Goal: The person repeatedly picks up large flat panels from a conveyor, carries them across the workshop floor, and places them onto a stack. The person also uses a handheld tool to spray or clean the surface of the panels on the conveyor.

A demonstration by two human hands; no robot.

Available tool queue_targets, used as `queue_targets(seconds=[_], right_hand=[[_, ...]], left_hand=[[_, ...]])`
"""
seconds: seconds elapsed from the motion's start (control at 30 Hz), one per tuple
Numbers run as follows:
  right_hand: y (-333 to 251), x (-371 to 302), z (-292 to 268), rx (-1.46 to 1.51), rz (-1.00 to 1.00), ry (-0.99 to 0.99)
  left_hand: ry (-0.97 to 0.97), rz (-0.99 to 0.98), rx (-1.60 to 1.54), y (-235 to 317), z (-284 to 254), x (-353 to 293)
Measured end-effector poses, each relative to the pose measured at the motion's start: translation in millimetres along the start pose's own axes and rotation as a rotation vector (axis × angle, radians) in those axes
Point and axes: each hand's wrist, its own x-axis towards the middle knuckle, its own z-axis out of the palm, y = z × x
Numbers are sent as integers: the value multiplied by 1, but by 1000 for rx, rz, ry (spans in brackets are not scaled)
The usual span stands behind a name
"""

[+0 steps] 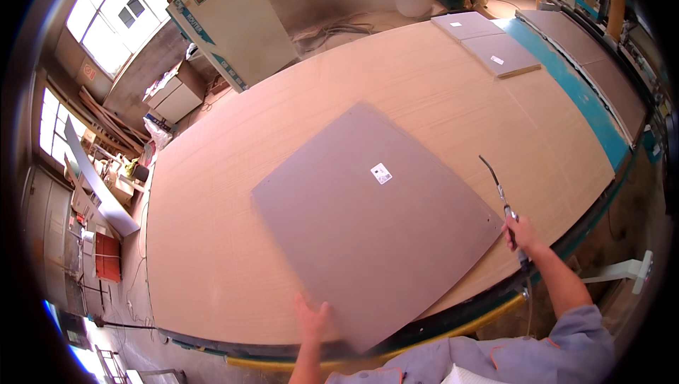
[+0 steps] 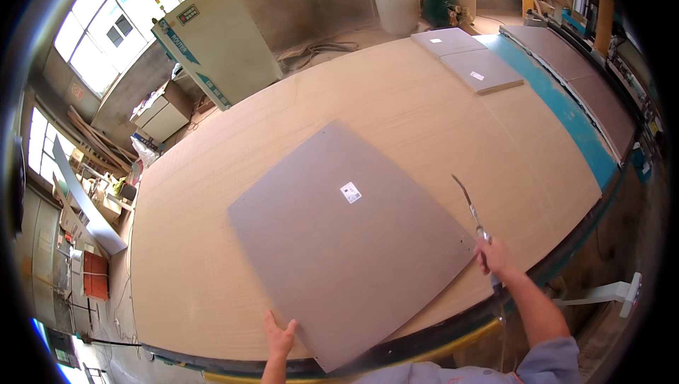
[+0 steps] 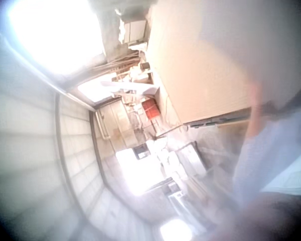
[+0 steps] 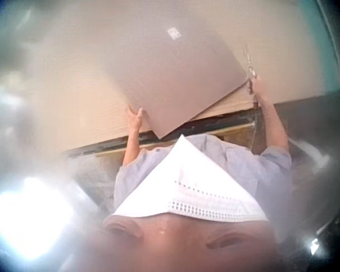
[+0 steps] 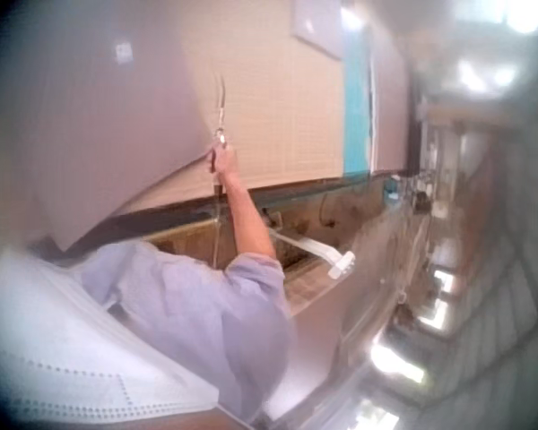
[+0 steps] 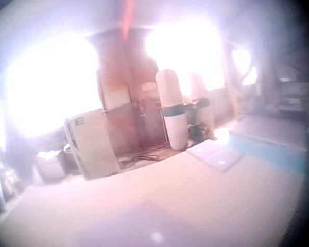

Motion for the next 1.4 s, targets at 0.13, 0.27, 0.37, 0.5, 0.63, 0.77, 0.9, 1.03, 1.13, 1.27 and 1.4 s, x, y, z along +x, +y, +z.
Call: queue_targets(seconds=[0.13, 0.27, 0.37, 0.5, 0.63, 0.77, 0.9, 1.03, 1.13, 1.27, 1.4], right_hand=[[-11, 31, 9, -305, -130, 59], [-5, 56, 32, -485, -254, 58], [6, 39, 55, -418, -215, 22], [35, 15, 49, -412, -396, -47], [102, -41, -4, -384, -398, -170], [158, -101, -88, -319, -105, -288], [184, -124, -89, 73, -60, -217], [198, -128, -59, 297, -39, -245], [227, -141, -30, 438, -86, -216], [222, -195, 14, 384, -32, -344], [211, -294, 78, 164, -125, -506]], left_hand=[[16, -44, -176, -14, 14, -51], [110, -67, -134, 13, 28, -93], [162, -173, -82, 4, 48, -87], [163, -278, -63, 9, 43, -101], [146, -335, -15, -1, 32, -175], [224, -447, -217, -46, 35, -254], [-136, -717, -660, -60, 9, -269], [-17, -596, -674, -80, 2, -309], [-5, -555, -458, -99, -29, -343], [108, -586, -539, -121, -86, -418], [325, -623, -654, -192, -124, -525]])
